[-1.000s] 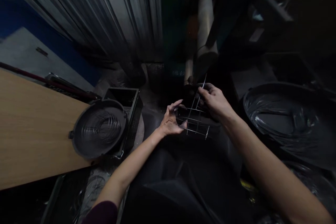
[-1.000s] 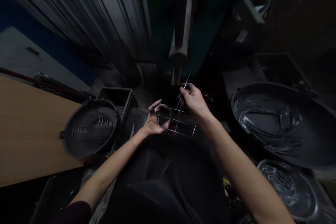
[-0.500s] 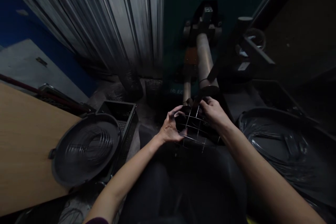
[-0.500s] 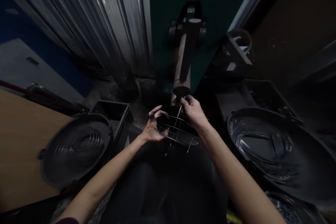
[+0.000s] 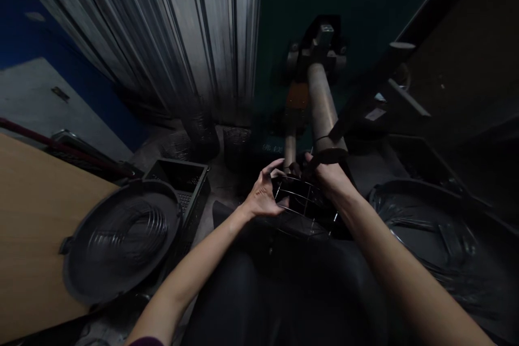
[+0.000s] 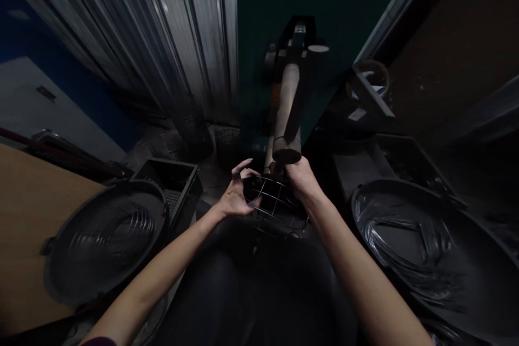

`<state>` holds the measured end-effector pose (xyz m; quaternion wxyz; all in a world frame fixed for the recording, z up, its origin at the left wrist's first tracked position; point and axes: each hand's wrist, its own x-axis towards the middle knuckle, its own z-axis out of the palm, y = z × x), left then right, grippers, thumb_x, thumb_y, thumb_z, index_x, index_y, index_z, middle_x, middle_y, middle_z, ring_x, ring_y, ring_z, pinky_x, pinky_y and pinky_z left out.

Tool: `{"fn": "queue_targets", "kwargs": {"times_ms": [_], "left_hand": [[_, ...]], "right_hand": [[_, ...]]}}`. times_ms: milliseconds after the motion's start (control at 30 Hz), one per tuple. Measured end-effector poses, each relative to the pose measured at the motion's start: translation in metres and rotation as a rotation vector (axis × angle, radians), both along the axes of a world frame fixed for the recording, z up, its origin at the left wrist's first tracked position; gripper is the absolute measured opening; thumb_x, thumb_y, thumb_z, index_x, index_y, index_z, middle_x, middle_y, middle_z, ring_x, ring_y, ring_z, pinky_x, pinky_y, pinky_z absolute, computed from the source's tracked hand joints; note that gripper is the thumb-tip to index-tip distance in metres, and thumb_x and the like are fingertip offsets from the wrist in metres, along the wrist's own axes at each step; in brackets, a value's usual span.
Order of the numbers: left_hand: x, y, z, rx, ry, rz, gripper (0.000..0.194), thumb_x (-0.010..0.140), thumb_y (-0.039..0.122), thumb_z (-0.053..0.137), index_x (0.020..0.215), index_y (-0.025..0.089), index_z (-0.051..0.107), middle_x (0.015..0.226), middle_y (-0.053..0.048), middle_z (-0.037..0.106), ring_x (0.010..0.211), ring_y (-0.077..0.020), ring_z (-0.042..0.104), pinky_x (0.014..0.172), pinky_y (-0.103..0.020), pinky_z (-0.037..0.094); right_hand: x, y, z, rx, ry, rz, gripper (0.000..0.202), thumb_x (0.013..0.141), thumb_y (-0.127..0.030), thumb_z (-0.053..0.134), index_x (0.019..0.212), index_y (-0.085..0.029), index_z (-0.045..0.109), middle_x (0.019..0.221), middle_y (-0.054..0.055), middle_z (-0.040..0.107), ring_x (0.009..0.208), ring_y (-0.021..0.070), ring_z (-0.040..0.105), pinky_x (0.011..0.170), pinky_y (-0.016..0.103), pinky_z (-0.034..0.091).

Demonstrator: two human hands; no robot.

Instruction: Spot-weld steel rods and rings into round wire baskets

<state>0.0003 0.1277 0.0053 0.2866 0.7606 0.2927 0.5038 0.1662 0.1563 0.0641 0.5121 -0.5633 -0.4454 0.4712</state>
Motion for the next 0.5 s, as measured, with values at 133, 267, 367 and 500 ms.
{"fn": "queue_targets", "kwargs": {"times_ms": [133,267,367,500], "left_hand": [[-0.002,0.008,0.000,0.023,0.061,0.013,0.097,0.062,0.022,0.066,0.139,0.026,0.008,0.104,-0.004,0.055,0.100,-0.0201,0.056,0.095,-0.042,0.043],[-0.004,0.009,0.002,0.008,0.083,-0.002,0.098,0.062,0.023,0.067,0.139,0.024,0.007,0.103,-0.004,0.055,0.097,-0.0203,0.057,0.094,-0.043,0.043],[-0.004,0.009,0.004,-0.022,0.062,-0.022,0.097,0.062,0.021,0.066,0.138,0.025,0.007,0.098,-0.003,0.055,0.094,-0.0204,0.057,0.090,-0.041,0.046],[-0.003,0.012,0.002,-0.071,0.009,-0.052,0.095,0.062,0.020,0.066,0.136,0.026,0.008,0.095,-0.001,0.054,0.084,-0.0173,0.059,0.079,-0.036,0.049]], "right_hand": [[0.000,0.007,-0.003,-0.098,0.008,-0.041,0.033,0.062,-0.042,0.070,0.060,-0.021,0.046,0.050,-0.002,0.048,0.045,0.0123,0.046,0.040,0.025,0.041],[-0.003,0.006,-0.003,-0.083,0.019,-0.046,0.032,0.062,-0.044,0.069,0.059,-0.021,0.047,0.048,-0.002,0.047,0.043,0.0125,0.045,0.039,0.025,0.039],[0.000,0.006,-0.005,-0.040,0.015,-0.004,0.033,0.063,-0.046,0.069,0.061,-0.022,0.046,0.049,-0.002,0.049,0.045,0.0137,0.048,0.039,0.025,0.038],[0.003,0.013,-0.014,-0.001,0.018,0.033,0.031,0.066,-0.046,0.066,0.070,-0.021,0.048,0.054,-0.002,0.053,0.046,0.0131,0.050,0.040,0.024,0.040]]}}
